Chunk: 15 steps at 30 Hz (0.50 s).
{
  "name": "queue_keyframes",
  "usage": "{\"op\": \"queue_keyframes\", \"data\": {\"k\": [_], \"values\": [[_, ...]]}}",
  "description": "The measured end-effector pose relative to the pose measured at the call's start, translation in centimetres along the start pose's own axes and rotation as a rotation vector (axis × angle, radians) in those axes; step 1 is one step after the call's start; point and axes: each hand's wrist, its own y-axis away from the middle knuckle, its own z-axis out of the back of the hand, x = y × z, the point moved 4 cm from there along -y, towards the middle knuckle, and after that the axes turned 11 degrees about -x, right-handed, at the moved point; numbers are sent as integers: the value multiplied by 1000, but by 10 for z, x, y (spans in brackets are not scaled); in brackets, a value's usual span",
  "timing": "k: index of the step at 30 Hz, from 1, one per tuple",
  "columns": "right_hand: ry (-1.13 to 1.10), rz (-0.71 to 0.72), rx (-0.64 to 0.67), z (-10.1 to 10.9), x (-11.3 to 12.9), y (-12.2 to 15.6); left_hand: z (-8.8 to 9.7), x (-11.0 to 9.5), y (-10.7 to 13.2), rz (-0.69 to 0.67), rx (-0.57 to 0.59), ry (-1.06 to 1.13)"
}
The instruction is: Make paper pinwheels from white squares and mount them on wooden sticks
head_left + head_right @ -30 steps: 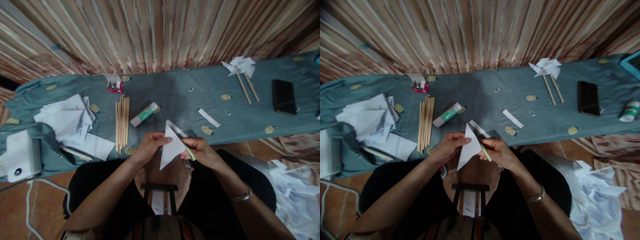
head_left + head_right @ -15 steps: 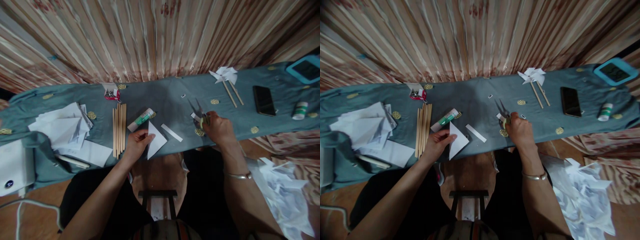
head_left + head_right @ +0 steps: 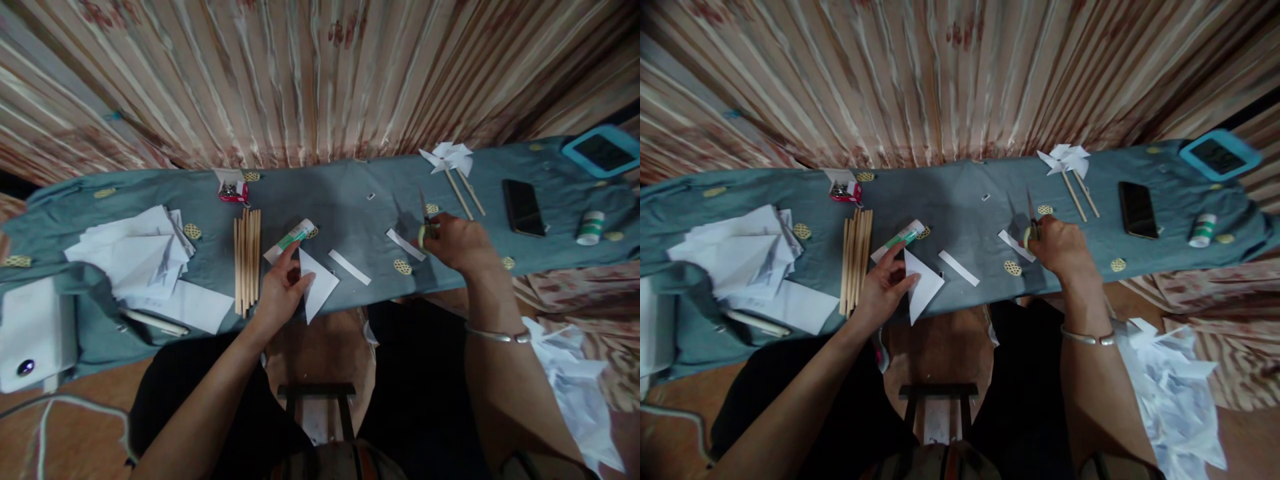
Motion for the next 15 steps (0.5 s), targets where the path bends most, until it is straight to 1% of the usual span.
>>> {"op": "queue_keyframes", "data": {"k": [2,4,6,7,8,10,15], "values": [[-38,53,-10,4,26,13,0,0,1,-15,5,0],[-97,130,8,2,58,28,0,1,1,-22,5,-7],[-253,258,32,0,88,43,0,3,1,-22,6,-10],[-282,278,32,-1,97,48,0,4,1,-20,2,-9],[-293,283,21,-2,103,52,1,4,1,-21,-2,-9],[-300,287,15,-3,108,56,2,2,1,-27,-11,-8],[-359,316,57,-8,108,60,1,-1,1,1,-10,-4]]}}
